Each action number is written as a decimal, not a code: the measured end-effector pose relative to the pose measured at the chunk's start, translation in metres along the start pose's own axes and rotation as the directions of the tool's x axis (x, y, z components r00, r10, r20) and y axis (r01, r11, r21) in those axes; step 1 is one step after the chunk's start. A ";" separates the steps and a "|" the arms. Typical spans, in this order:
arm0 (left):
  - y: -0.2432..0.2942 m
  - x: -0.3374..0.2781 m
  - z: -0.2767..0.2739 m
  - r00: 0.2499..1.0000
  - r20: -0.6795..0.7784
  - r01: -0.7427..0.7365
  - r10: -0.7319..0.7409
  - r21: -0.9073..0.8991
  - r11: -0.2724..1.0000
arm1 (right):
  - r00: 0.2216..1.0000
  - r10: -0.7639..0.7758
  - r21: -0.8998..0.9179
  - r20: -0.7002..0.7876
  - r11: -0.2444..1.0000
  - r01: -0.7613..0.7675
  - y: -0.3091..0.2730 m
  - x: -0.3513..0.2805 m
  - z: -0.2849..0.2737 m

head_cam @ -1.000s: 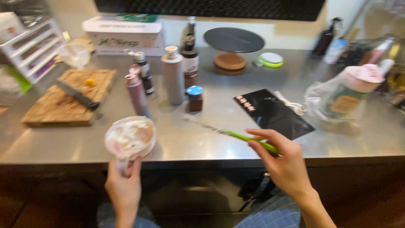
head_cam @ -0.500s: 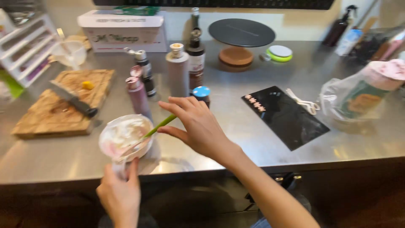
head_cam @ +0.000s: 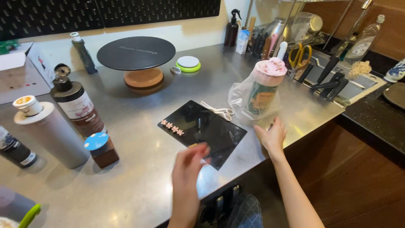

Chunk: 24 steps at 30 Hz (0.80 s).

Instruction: Mixing frosting and using a piping bag to decorate a small blue pastry with pink flowers.

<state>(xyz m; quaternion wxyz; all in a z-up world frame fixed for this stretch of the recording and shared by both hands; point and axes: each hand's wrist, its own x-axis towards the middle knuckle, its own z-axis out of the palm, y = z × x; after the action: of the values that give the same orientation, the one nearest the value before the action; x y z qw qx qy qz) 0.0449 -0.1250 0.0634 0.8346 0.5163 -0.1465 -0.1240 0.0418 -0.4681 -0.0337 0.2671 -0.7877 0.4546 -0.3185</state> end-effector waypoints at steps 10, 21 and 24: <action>-0.150 0.251 0.172 0.963 0.108 0.137 -0.245 0.589 0.797 | 0.993 -0.080 0.147 0.083 0.987 0.067 -0.014 0.079 0.039; -0.080 0.122 0.141 0.955 0.177 -0.249 0.238 0.043 0.967 | 0.898 -0.417 0.424 0.140 0.845 0.326 -0.089 0.001 -0.093; -0.028 0.088 0.145 0.657 0.170 -0.745 0.734 0.000 0.667 | 0.814 -0.426 0.645 0.394 0.759 0.085 -0.138 -0.047 -0.147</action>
<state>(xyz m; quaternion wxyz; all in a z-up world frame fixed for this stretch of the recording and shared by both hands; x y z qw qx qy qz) 0.0711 -0.2885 0.1103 0.7803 0.4293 -0.4125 0.1915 -0.0107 -0.3850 0.1485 0.5664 -0.7736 0.1235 -0.2558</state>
